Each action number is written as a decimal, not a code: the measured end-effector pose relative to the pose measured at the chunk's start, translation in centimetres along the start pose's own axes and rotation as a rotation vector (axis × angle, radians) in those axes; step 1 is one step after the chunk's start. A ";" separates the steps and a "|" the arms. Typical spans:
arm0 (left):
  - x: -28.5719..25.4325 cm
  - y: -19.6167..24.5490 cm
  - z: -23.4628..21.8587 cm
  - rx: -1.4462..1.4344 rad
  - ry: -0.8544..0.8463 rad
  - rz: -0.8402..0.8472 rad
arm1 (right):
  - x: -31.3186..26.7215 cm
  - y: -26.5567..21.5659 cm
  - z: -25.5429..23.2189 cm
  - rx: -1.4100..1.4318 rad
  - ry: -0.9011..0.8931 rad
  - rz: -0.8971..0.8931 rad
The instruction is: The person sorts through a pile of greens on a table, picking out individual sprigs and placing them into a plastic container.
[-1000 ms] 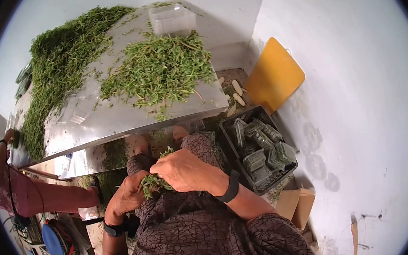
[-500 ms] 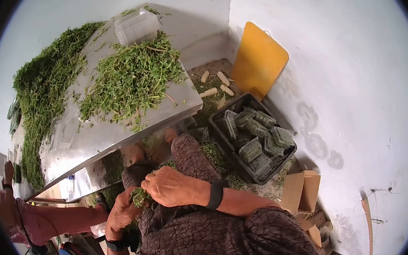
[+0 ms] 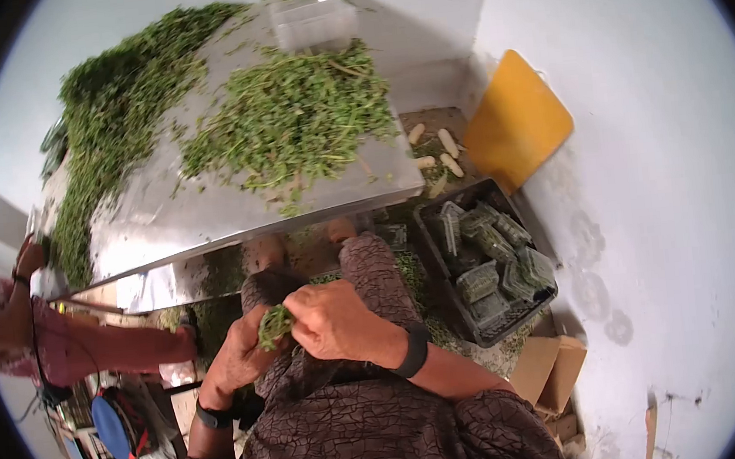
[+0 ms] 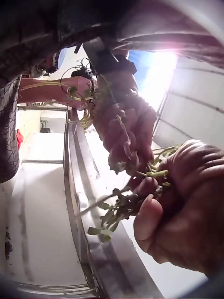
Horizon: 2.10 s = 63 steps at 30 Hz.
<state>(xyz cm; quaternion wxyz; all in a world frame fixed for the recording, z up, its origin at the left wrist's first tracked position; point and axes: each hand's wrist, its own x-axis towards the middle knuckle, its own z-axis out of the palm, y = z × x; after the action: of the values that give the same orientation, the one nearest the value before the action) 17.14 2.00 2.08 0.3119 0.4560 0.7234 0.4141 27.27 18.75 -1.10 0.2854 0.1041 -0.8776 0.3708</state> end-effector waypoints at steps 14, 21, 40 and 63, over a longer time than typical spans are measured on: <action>0.3 1.2 -1.7 -0.679 0.201 0.151 | 3.1 -1.0 -3.7 0.837 0.213 0.666; 0.8 0.8 -1.5 -0.738 0.193 -0.050 | 4.0 -1.3 -2.4 1.185 0.118 0.513; 1.2 0.4 -0.7 -0.816 0.258 0.053 | 4.5 -2.3 -0.9 0.492 0.189 0.341; 2.4 0.6 -0.9 -1.429 0.696 0.347 | 3.6 -3.7 3.1 0.668 -0.103 0.426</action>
<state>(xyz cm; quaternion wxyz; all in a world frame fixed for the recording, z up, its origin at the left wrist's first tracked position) 15.75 4.04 2.80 0.2163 0.0975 0.2592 0.9362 24.48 14.08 1.47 0.1083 0.0254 -0.7237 0.6811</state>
